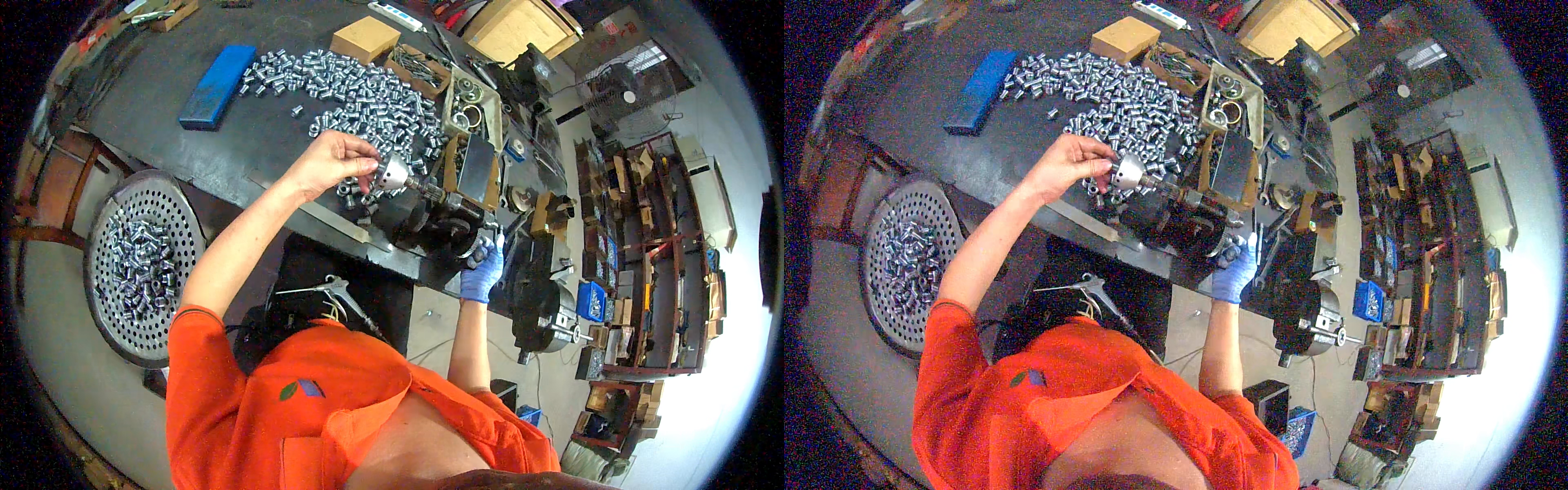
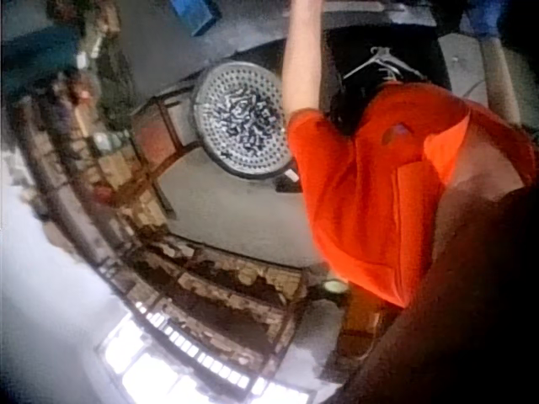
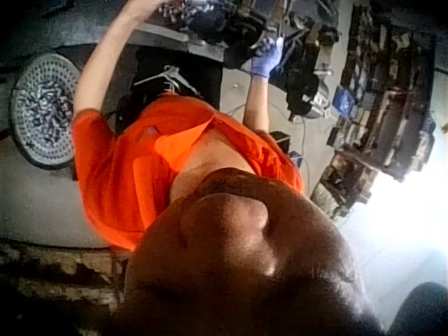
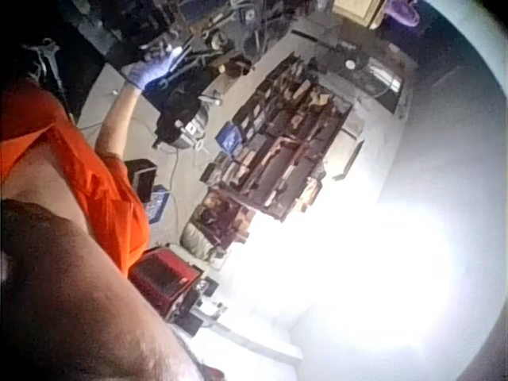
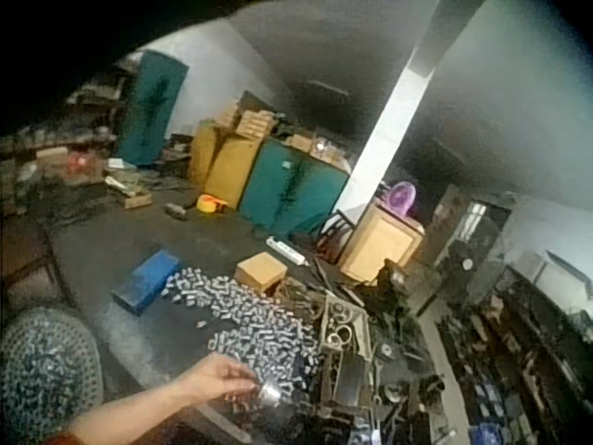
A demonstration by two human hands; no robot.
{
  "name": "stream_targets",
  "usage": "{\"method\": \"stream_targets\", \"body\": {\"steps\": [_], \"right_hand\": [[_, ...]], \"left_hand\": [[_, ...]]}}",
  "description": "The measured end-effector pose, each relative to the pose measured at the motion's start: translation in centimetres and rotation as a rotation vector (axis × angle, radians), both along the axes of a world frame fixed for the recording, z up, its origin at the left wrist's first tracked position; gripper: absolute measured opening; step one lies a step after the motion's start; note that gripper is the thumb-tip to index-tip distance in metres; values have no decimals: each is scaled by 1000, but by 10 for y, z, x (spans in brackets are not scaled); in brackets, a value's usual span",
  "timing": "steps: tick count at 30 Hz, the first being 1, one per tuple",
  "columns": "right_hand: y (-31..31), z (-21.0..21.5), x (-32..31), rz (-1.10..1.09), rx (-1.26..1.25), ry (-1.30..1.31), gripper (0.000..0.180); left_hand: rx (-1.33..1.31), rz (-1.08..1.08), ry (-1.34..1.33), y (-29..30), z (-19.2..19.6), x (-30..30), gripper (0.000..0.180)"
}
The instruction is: The person picks up metal bolts from a table and uses an air nozzle to blow air into them one at a time before placing them into a circular metal tray.
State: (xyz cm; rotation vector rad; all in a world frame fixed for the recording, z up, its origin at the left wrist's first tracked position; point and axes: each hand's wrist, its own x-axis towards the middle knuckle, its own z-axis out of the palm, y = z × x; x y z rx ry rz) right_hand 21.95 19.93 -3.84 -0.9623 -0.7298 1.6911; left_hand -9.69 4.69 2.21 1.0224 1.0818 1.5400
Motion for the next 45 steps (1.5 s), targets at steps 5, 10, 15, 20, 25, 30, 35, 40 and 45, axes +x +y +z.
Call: {"method": "stream_targets", "body": {"steps": [5,10,15,20,25,30,35,40,45], "right_hand": [[-15,6,18,-41,57,-42,39],[-27,53,25,-7,80,-55,37],[4,87,2,37,180,-86,29],[65,76,-20,-8,110,192,24],[78,34,-26,-191,120,-10,18],[38,4,-10,-140,133,-241,26],[-9,19,17,-71,57,-124,26],[-14,22,27,-51,37,-57,26],[13,-5,11,-43,11,-176,29]], "left_hand": [[28,-24,81,3,3,2,24],[-36,-5,229,0,10,-2,28],[-35,103,299,-1,3,-11,31],[121,137,229,4,-2,1,26],[128,160,233,11,-6,8,25],[115,110,114,8,-10,4,24],[125,95,110,6,-12,-2,28],[54,105,103,4,-3,13,30],[10,158,177,2,1,25,25]]}}
